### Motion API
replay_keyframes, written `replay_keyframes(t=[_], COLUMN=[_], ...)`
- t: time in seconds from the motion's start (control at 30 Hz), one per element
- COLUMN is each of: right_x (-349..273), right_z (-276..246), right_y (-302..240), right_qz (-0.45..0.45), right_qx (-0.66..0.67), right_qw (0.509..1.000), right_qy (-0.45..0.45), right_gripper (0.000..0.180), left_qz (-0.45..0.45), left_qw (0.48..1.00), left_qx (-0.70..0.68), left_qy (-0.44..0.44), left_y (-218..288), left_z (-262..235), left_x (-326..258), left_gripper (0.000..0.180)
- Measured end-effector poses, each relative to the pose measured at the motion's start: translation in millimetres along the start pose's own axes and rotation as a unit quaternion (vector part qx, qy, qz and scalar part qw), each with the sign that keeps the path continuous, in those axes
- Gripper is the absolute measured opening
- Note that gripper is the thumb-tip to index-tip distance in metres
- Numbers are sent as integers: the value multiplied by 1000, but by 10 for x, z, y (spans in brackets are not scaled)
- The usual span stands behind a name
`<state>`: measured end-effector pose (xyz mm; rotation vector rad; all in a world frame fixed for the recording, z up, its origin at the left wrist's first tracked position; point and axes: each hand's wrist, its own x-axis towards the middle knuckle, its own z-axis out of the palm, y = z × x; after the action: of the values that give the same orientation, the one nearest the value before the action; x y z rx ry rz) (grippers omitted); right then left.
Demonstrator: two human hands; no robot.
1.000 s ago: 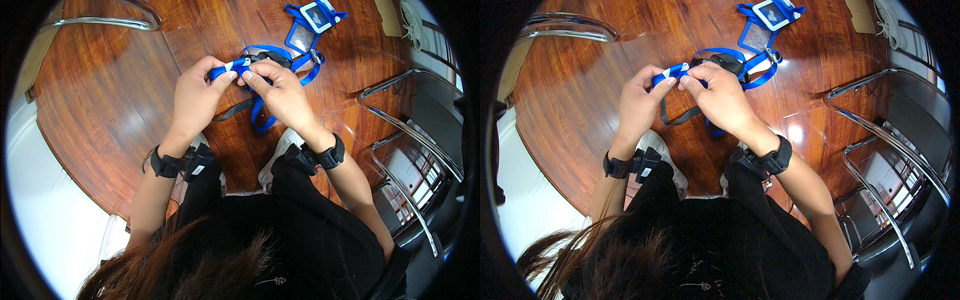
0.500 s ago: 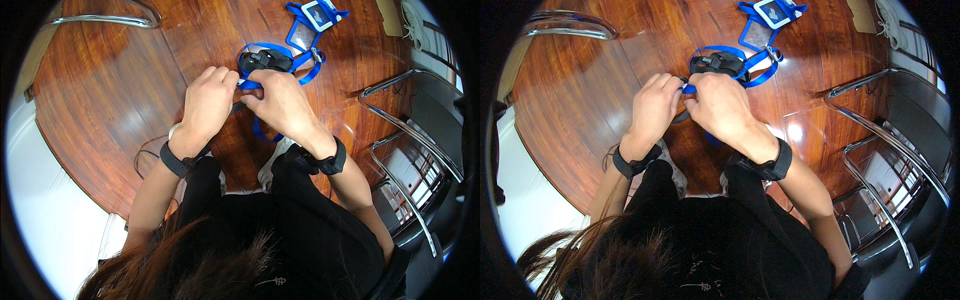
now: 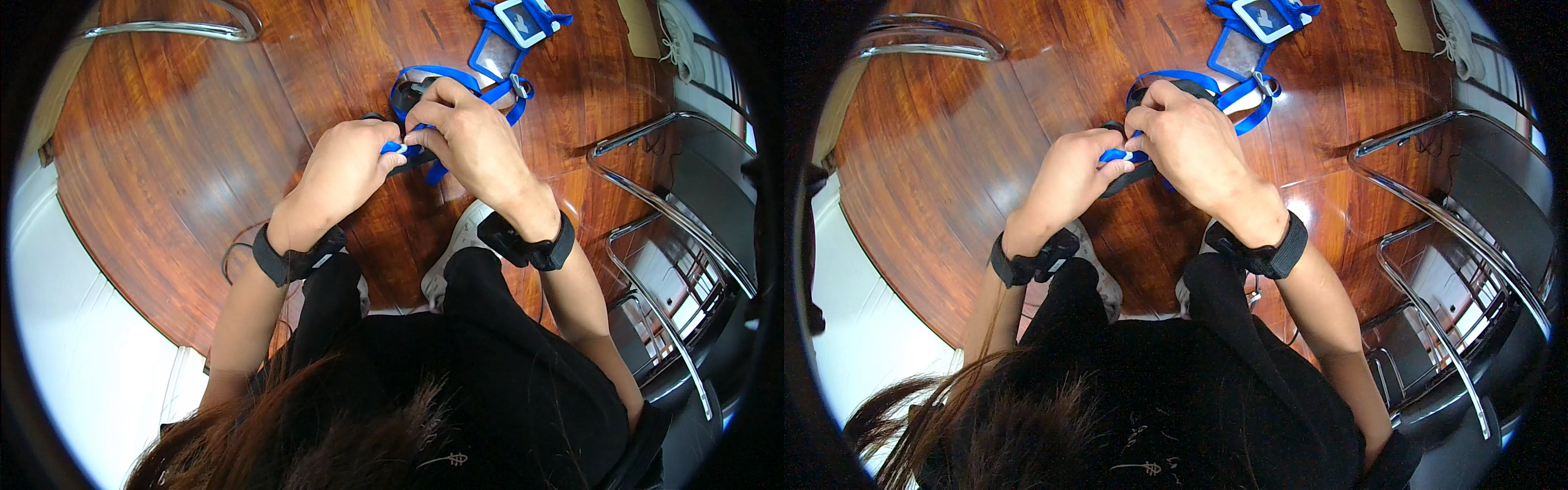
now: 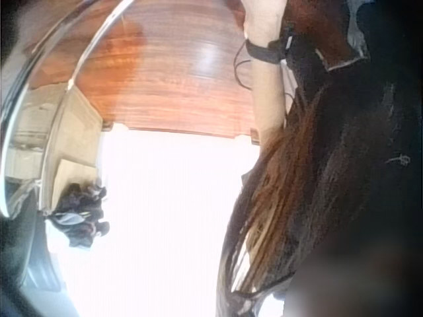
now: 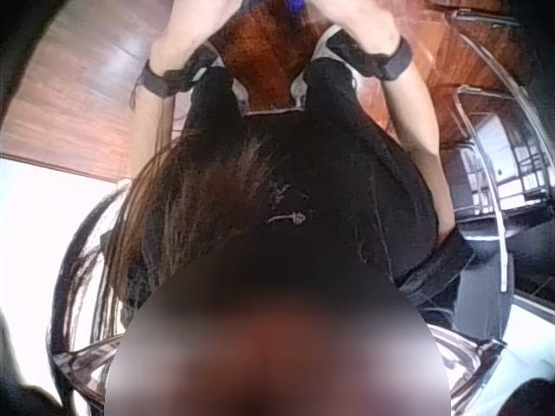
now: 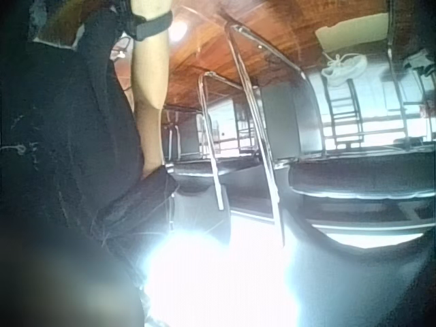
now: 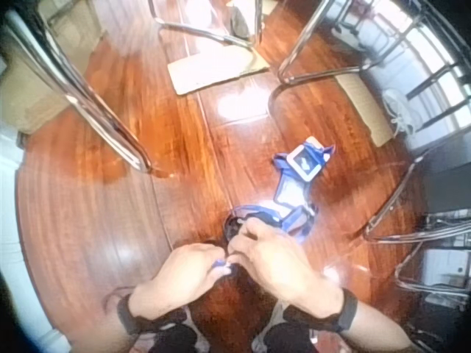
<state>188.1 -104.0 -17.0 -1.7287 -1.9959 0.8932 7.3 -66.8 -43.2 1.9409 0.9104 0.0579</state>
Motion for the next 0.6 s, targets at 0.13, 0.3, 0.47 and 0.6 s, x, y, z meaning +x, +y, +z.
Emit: replay_keyframes(t=[0.13,0.3,0.47,0.6], right_x=[49,21,42,48], right_z=[14,-11,30,-16], right_y=[76,58,52,177], right_qz=[-7,71,187,334], right_qx=[113,159,311,554], right_qw=[994,983,931,754], right_qy=[-13,-56,-46,-117], right_gripper=[15,15,18,20], left_qz=[-47,-78,-77,-76], left_qw=[993,977,973,967], left_qx=[-101,-179,-207,-243], left_qy=[-51,-80,-58,-29], left_y=[-1,29,90,135], left_z=[-102,-171,-205,-206], left_x=[2,29,24,-17], left_gripper=[23,24,23,16])
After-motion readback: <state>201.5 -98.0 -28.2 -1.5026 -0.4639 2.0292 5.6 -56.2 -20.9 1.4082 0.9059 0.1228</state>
